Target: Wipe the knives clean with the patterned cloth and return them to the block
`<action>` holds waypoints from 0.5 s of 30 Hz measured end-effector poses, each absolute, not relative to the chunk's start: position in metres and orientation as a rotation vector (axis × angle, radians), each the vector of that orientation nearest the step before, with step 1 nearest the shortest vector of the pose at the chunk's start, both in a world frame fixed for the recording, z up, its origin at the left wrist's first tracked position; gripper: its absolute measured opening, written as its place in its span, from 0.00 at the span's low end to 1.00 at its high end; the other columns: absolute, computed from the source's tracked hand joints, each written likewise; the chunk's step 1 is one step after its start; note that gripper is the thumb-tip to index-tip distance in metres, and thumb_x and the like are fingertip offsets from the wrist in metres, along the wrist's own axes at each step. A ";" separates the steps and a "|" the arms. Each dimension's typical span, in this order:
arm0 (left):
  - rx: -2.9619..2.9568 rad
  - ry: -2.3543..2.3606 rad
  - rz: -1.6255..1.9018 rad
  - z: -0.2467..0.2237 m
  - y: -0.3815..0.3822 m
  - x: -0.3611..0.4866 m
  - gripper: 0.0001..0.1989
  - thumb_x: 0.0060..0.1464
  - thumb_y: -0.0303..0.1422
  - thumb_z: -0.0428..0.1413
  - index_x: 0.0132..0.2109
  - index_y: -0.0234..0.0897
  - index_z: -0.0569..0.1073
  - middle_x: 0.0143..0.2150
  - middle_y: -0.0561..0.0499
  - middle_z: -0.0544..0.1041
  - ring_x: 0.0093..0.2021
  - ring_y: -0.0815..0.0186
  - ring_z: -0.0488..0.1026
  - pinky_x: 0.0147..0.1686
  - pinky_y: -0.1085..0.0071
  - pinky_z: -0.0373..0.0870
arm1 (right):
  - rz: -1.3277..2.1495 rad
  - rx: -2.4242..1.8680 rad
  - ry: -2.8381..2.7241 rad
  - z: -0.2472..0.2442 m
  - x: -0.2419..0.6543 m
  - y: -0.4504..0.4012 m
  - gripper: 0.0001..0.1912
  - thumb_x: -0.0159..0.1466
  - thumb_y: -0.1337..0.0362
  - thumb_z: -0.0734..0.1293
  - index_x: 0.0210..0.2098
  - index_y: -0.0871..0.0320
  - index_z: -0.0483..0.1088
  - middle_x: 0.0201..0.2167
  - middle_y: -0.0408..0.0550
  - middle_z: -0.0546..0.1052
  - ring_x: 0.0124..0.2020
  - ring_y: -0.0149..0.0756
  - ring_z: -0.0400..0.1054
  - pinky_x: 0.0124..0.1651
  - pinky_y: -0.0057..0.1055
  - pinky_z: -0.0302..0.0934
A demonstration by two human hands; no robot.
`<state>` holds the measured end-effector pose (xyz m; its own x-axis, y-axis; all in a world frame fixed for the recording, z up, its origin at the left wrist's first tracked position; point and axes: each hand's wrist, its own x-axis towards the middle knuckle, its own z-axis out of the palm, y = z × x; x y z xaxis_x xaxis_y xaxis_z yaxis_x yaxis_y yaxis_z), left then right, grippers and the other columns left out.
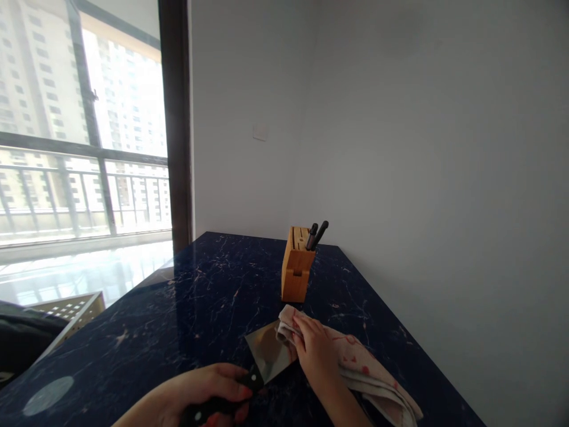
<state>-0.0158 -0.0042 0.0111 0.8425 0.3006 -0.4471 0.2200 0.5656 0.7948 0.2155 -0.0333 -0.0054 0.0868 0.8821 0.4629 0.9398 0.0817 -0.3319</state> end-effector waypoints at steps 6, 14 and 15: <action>1.513 0.758 0.023 0.012 -0.006 -0.022 0.21 0.45 0.45 0.56 0.42 0.39 0.60 0.20 0.61 0.65 0.11 0.79 0.56 0.07 0.85 0.52 | -0.255 -1.878 -1.791 -0.006 0.222 -0.030 0.17 0.59 0.73 0.58 0.47 0.58 0.66 0.43 0.49 0.71 0.42 0.42 0.63 0.44 0.37 0.59; 1.747 0.824 -0.030 0.021 -0.011 -0.022 0.17 0.49 0.45 0.51 0.40 0.39 0.58 0.18 0.62 0.65 0.11 0.77 0.57 0.08 0.83 0.52 | -0.270 -1.580 -1.985 -0.002 0.184 -0.041 0.24 0.60 0.74 0.57 0.55 0.53 0.58 0.40 0.47 0.70 0.43 0.38 0.63 0.47 0.35 0.59; 1.750 0.835 -0.029 0.022 -0.012 -0.021 0.16 0.49 0.44 0.51 0.40 0.39 0.58 0.18 0.62 0.65 0.11 0.77 0.57 0.08 0.83 0.52 | -0.280 -1.568 -2.011 -0.001 0.180 -0.042 0.24 0.60 0.73 0.57 0.55 0.52 0.57 0.39 0.47 0.70 0.42 0.38 0.63 0.46 0.34 0.59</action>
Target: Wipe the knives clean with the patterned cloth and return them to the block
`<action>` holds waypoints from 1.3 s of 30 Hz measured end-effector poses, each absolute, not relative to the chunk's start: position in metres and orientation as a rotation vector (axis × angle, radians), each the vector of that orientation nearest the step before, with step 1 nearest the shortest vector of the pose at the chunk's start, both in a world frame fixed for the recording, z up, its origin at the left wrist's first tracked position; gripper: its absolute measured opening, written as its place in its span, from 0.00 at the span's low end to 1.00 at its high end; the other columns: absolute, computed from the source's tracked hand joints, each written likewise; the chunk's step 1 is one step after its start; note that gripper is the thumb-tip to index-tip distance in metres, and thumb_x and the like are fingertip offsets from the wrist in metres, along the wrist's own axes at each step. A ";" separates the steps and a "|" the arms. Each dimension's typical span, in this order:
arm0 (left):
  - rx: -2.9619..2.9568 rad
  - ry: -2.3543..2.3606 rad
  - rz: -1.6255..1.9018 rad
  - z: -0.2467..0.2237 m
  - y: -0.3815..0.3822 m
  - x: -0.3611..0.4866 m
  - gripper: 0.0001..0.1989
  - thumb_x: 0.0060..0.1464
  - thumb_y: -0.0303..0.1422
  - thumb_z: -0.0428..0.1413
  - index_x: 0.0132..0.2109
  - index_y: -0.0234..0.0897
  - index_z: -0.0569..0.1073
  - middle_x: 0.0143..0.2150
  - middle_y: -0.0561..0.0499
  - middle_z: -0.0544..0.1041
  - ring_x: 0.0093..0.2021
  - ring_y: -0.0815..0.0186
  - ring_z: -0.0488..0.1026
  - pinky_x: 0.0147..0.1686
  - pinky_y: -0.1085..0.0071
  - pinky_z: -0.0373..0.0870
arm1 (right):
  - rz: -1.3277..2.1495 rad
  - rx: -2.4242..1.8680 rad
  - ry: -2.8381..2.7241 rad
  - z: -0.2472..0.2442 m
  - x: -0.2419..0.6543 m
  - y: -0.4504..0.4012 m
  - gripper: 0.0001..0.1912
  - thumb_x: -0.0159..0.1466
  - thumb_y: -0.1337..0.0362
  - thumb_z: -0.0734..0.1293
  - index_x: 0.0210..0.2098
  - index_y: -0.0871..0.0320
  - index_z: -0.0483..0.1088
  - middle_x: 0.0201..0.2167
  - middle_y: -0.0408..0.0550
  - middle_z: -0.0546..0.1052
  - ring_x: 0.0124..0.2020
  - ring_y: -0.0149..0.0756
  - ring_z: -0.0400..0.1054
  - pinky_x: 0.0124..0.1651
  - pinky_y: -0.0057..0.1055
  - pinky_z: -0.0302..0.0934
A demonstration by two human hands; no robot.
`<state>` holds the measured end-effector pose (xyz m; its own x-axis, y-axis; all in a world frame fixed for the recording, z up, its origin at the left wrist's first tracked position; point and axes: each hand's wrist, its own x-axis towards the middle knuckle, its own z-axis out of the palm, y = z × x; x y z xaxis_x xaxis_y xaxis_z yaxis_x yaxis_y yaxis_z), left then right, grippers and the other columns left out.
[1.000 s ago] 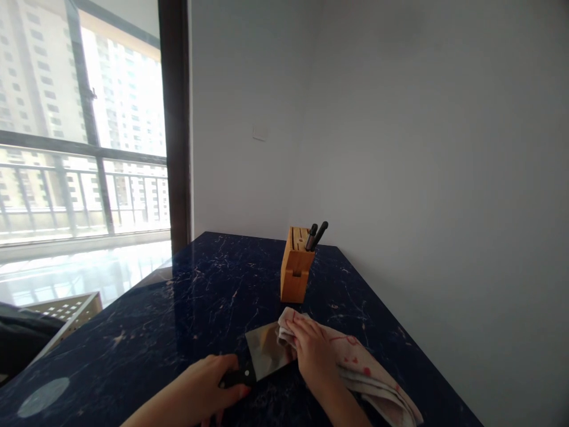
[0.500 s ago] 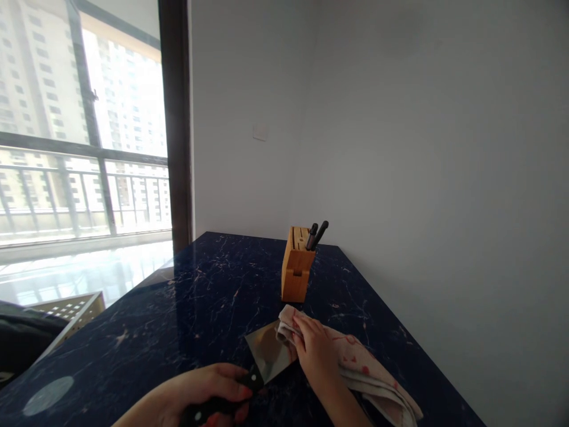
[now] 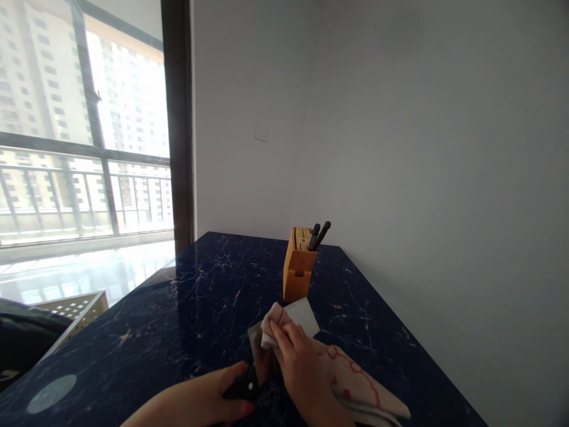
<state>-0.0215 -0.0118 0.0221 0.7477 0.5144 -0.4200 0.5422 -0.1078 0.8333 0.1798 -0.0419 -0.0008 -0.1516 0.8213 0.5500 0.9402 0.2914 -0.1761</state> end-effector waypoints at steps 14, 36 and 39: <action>2.026 0.892 0.058 0.028 -0.021 -0.025 0.22 0.50 0.42 0.49 0.51 0.38 0.61 0.30 0.51 0.75 0.27 0.65 0.71 0.28 0.74 0.64 | -0.215 -1.537 -1.996 0.005 0.184 -0.040 0.28 0.61 0.74 0.55 0.58 0.47 0.53 0.38 0.46 0.67 0.41 0.36 0.61 0.46 0.35 0.59; 1.819 0.890 -0.057 0.022 -0.014 -0.023 0.16 0.47 0.38 0.50 0.44 0.38 0.61 0.18 0.59 0.68 0.13 0.71 0.61 0.12 0.78 0.56 | -0.093 -1.560 -1.950 0.012 0.180 -0.045 0.22 0.57 0.76 0.57 0.48 0.50 0.65 0.38 0.45 0.71 0.43 0.38 0.63 0.48 0.35 0.56; 1.794 0.869 -0.041 0.023 -0.014 -0.023 0.16 0.48 0.38 0.50 0.44 0.38 0.61 0.18 0.59 0.67 0.13 0.73 0.60 0.12 0.80 0.55 | -0.139 -1.661 -1.852 0.004 0.203 -0.035 0.21 0.57 0.76 0.56 0.47 0.53 0.64 0.39 0.46 0.71 0.43 0.38 0.63 0.46 0.35 0.57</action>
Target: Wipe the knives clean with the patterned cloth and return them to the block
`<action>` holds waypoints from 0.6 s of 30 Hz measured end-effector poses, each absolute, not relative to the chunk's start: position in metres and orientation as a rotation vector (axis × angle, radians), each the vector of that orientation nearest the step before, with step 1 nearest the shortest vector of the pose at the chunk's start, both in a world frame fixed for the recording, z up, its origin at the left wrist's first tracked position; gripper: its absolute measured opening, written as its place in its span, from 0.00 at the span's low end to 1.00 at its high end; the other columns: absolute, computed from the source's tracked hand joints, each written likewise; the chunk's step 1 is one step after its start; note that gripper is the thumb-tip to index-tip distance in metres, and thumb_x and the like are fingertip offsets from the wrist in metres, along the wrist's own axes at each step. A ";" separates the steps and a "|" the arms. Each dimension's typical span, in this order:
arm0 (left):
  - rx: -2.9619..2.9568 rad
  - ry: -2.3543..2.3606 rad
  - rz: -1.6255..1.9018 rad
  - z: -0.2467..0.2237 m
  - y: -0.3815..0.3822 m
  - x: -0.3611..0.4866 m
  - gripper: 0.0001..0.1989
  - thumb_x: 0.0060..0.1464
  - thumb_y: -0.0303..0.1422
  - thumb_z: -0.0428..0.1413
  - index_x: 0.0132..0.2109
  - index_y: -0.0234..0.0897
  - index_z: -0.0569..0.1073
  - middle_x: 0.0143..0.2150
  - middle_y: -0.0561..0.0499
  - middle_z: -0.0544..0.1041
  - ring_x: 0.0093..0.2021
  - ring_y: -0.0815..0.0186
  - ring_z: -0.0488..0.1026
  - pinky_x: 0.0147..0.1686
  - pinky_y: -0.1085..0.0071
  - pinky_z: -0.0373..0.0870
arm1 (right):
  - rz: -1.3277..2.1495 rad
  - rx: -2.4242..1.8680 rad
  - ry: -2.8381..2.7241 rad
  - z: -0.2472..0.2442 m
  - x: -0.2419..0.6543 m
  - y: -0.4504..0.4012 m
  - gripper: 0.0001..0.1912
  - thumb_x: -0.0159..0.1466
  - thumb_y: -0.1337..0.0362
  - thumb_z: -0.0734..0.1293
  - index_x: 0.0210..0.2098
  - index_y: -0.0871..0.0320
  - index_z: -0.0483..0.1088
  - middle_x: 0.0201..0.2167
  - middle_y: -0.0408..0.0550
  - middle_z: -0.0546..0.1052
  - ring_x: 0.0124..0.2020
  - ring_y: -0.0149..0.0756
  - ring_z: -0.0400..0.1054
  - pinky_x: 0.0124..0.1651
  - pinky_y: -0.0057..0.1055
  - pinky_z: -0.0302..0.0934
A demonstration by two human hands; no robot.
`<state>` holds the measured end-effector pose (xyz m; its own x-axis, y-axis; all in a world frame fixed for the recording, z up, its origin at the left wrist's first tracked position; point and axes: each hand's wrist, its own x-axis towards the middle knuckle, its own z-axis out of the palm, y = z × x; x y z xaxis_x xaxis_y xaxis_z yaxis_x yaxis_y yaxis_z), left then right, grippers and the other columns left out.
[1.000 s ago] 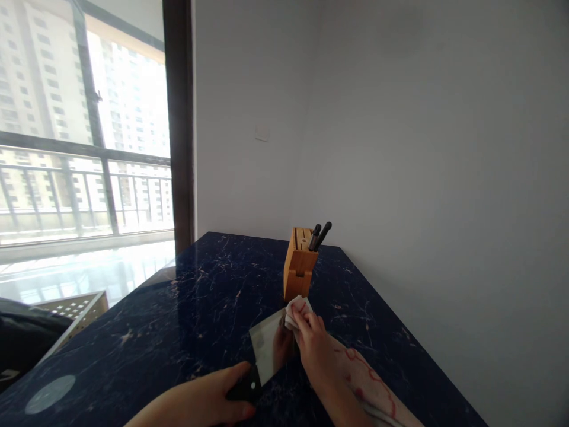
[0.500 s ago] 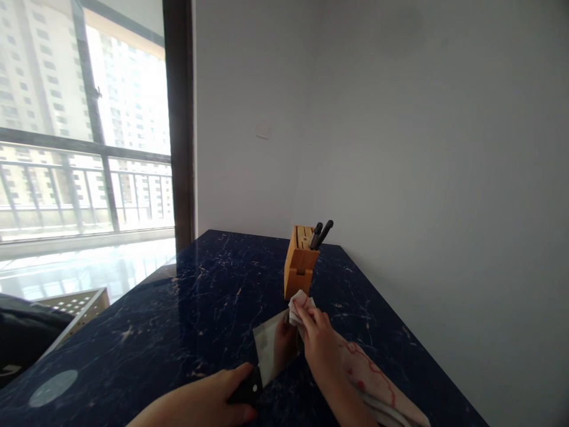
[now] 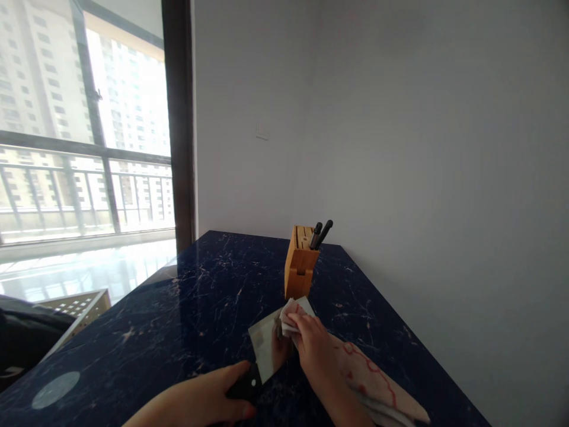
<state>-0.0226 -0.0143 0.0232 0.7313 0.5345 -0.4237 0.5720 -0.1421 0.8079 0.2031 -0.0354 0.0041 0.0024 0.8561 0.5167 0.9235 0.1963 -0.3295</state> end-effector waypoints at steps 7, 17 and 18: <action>1.803 0.881 -0.020 0.032 -0.015 -0.025 0.18 0.47 0.38 0.52 0.46 0.38 0.61 0.21 0.57 0.70 0.15 0.74 0.61 0.14 0.80 0.57 | -0.170 -1.649 -1.811 -0.008 0.217 -0.029 0.20 0.58 0.74 0.56 0.48 0.53 0.63 0.41 0.45 0.70 0.43 0.37 0.63 0.46 0.34 0.57; 1.723 0.829 -0.036 0.022 -0.011 -0.025 0.16 0.49 0.39 0.51 0.43 0.37 0.60 0.17 0.59 0.67 0.13 0.73 0.60 0.11 0.80 0.54 | -0.153 -1.670 -1.869 -0.003 0.211 -0.032 0.21 0.57 0.76 0.56 0.49 0.55 0.63 0.40 0.47 0.70 0.43 0.38 0.62 0.46 0.35 0.57; 1.729 0.833 -0.040 0.020 -0.010 -0.025 0.16 0.49 0.40 0.51 0.43 0.36 0.60 0.17 0.58 0.67 0.13 0.73 0.60 0.11 0.80 0.54 | -0.142 -1.660 -1.879 -0.002 0.213 -0.032 0.22 0.57 0.76 0.56 0.49 0.55 0.63 0.40 0.47 0.70 0.44 0.37 0.61 0.47 0.34 0.56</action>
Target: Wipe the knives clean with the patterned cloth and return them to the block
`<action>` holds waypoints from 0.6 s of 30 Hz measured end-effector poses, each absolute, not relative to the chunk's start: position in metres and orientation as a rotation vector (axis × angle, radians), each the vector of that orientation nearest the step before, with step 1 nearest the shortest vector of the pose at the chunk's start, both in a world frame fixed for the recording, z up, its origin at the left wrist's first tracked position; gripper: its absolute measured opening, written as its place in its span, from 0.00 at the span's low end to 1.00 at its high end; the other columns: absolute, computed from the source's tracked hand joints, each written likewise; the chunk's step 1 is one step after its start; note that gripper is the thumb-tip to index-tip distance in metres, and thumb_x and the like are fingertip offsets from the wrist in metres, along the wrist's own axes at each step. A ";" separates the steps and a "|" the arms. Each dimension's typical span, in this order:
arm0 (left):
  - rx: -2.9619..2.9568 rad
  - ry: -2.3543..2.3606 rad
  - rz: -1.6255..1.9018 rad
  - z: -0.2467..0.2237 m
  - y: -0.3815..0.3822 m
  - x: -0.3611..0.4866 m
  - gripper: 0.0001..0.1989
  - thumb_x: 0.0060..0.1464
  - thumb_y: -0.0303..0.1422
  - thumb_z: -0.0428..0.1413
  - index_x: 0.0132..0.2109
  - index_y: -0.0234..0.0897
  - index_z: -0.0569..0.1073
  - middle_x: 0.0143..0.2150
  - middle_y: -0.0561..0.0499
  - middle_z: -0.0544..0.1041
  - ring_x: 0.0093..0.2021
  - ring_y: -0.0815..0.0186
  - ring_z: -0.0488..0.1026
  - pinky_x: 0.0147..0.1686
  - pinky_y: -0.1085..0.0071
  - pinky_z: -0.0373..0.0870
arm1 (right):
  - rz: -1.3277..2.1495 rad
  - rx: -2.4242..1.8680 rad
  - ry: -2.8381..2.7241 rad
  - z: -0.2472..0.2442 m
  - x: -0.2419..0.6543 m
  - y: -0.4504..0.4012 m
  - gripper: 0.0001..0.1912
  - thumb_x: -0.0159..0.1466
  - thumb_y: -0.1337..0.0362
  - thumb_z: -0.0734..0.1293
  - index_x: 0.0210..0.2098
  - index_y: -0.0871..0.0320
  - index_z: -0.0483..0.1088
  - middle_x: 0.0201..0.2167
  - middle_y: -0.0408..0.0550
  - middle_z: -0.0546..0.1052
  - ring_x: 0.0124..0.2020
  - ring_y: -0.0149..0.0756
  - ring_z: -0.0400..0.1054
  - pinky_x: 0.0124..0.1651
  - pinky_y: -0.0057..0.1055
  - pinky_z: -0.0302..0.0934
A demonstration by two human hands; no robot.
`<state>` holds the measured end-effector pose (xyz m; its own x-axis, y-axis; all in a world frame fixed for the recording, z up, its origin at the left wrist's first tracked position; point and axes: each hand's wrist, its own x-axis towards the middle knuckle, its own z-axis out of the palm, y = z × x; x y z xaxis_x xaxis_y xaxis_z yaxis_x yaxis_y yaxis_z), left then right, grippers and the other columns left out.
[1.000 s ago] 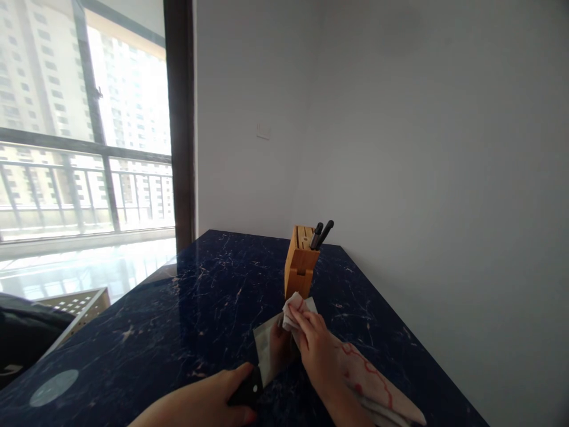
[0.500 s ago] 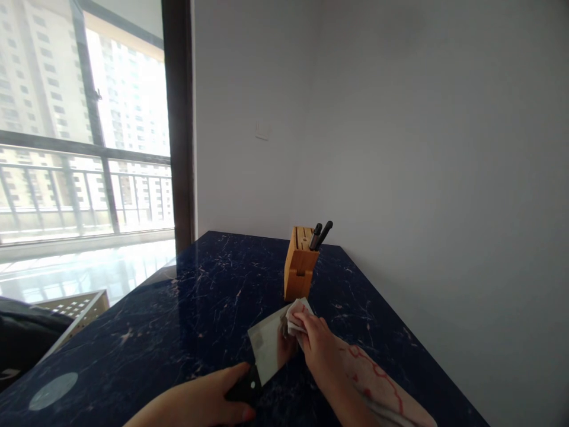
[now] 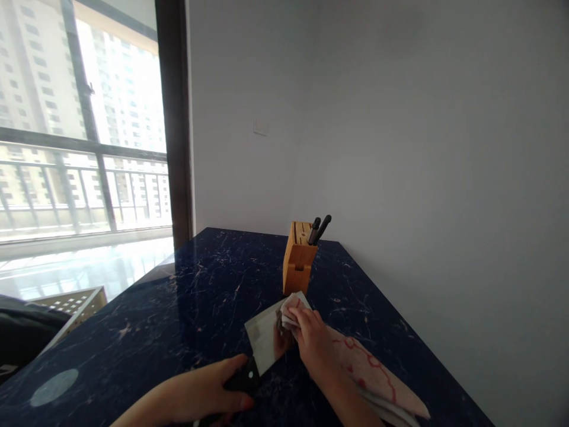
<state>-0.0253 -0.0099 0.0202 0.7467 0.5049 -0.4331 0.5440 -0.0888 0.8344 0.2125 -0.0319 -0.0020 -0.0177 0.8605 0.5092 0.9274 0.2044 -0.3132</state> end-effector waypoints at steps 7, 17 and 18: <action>1.701 0.831 -0.082 0.015 -0.008 -0.026 0.22 0.49 0.44 0.50 0.47 0.35 0.58 0.15 0.60 0.66 0.12 0.73 0.59 0.10 0.80 0.54 | -0.098 -1.623 -1.884 0.001 0.214 -0.031 0.19 0.59 0.74 0.56 0.49 0.54 0.63 0.41 0.47 0.70 0.44 0.37 0.61 0.48 0.35 0.55; 1.686 0.803 -0.090 0.016 -0.006 -0.026 0.21 0.48 0.44 0.52 0.45 0.36 0.58 0.16 0.60 0.66 0.12 0.73 0.59 0.10 0.79 0.54 | -0.078 -1.594 -1.881 0.000 0.216 -0.028 0.18 0.59 0.72 0.57 0.48 0.55 0.64 0.41 0.47 0.70 0.43 0.38 0.61 0.47 0.36 0.56; 1.687 0.806 -0.095 0.016 -0.006 -0.026 0.21 0.48 0.44 0.52 0.45 0.36 0.58 0.16 0.60 0.66 0.12 0.73 0.59 0.10 0.80 0.54 | -0.079 -1.598 -1.877 -0.001 0.216 -0.028 0.18 0.59 0.72 0.57 0.48 0.55 0.64 0.41 0.47 0.70 0.43 0.38 0.61 0.46 0.36 0.56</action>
<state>-0.0261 -0.0062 0.0163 0.7564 0.4545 -0.4704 0.5514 -0.0561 0.8323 0.2158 -0.0281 -0.0006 -0.0328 0.8577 0.5130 0.8980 0.2506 -0.3615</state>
